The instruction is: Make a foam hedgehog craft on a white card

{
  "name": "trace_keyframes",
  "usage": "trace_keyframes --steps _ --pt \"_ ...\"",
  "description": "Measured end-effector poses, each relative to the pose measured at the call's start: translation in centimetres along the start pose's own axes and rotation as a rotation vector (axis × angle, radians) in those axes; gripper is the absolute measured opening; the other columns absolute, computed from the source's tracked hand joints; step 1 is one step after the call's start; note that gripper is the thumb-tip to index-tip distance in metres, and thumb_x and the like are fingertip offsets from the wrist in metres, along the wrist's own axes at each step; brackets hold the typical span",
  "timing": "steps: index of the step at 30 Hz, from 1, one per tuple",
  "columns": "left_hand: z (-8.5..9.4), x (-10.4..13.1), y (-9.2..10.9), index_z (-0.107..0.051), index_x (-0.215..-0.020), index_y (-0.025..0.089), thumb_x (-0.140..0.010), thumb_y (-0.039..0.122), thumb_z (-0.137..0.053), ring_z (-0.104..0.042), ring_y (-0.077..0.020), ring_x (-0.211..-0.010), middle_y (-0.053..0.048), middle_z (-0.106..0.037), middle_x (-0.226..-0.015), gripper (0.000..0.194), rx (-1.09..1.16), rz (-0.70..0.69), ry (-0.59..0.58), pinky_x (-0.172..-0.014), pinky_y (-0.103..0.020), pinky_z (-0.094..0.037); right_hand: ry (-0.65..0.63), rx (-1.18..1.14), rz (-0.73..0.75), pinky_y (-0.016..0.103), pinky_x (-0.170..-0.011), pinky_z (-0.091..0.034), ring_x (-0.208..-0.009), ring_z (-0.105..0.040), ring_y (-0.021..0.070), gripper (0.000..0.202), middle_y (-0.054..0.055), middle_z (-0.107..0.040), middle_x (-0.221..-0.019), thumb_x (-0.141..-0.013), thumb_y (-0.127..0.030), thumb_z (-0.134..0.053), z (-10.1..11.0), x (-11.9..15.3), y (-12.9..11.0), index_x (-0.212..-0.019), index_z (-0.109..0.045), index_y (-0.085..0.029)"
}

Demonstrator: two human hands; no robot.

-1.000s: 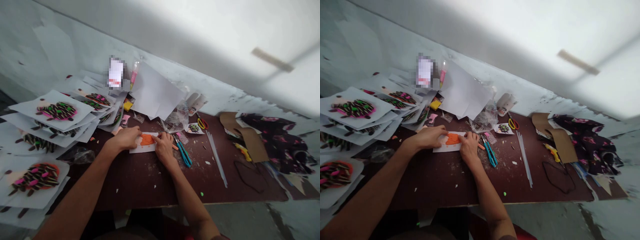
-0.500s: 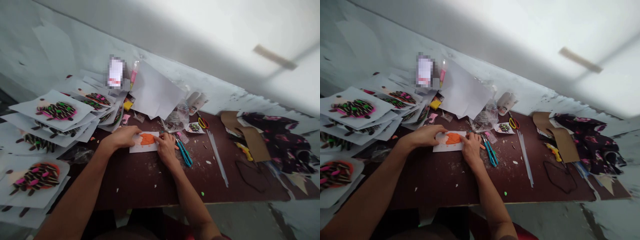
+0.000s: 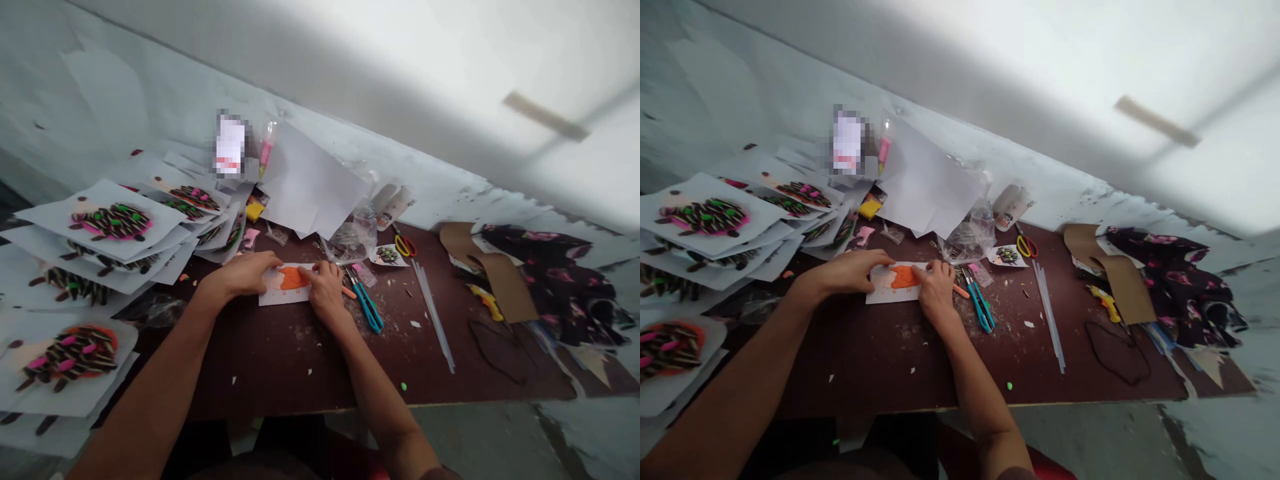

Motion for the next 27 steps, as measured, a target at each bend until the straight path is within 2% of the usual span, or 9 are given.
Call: trace_keyframes --steps 9,15,27 --pt "-0.7 -0.3 -0.1 -0.059 -0.136 0.030 -0.069 0.013 -0.061 -0.063 -0.0271 -0.121 -0.004 -0.064 -0.139 0.070 -0.041 0.011 0.005 -0.097 -0.036 -0.049 0.018 0.019 -0.026 0.039 -0.094 -0.031 -0.104 -0.045 0.0251 0.050 0.009 -0.058 -0.118 -0.096 -0.011 -0.049 0.5 0.3 -0.2 -0.135 -0.066 -0.037" --pt "-0.7 -0.3 0.0 -0.060 -0.136 0.030 -0.069 0.012 -0.061 -0.063 -0.0267 -0.121 -0.005 -0.064 -0.139 0.069 -0.029 -0.004 0.008 -0.097 -0.036 -0.049 -0.005 0.015 0.047 0.041 -0.096 -0.030 -0.105 -0.045 0.0254 0.050 0.009 -0.057 -0.120 -0.098 -0.013 -0.049 0.4 0.1 -1.1 -0.135 -0.066 -0.042" --pt "-0.9 -0.4 -0.1 -0.059 -0.137 0.029 -0.070 0.011 -0.061 -0.063 -0.0273 -0.121 -0.005 -0.062 -0.141 0.069 -0.043 0.018 0.004 -0.098 -0.037 -0.048 0.020 0.003 0.020 0.039 -0.095 -0.031 -0.106 -0.044 0.0244 0.052 0.008 -0.056 -0.120 -0.098 -0.012 -0.051 0.5 0.1 -1.0 -0.139 -0.063 -0.041"
Point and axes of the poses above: each hand's wrist, its own x-axis away from the middle knuckle, its own z-axis out of the back of the hand, y = z × x, the point moved 7 cm from there along -x, towards the middle knuckle
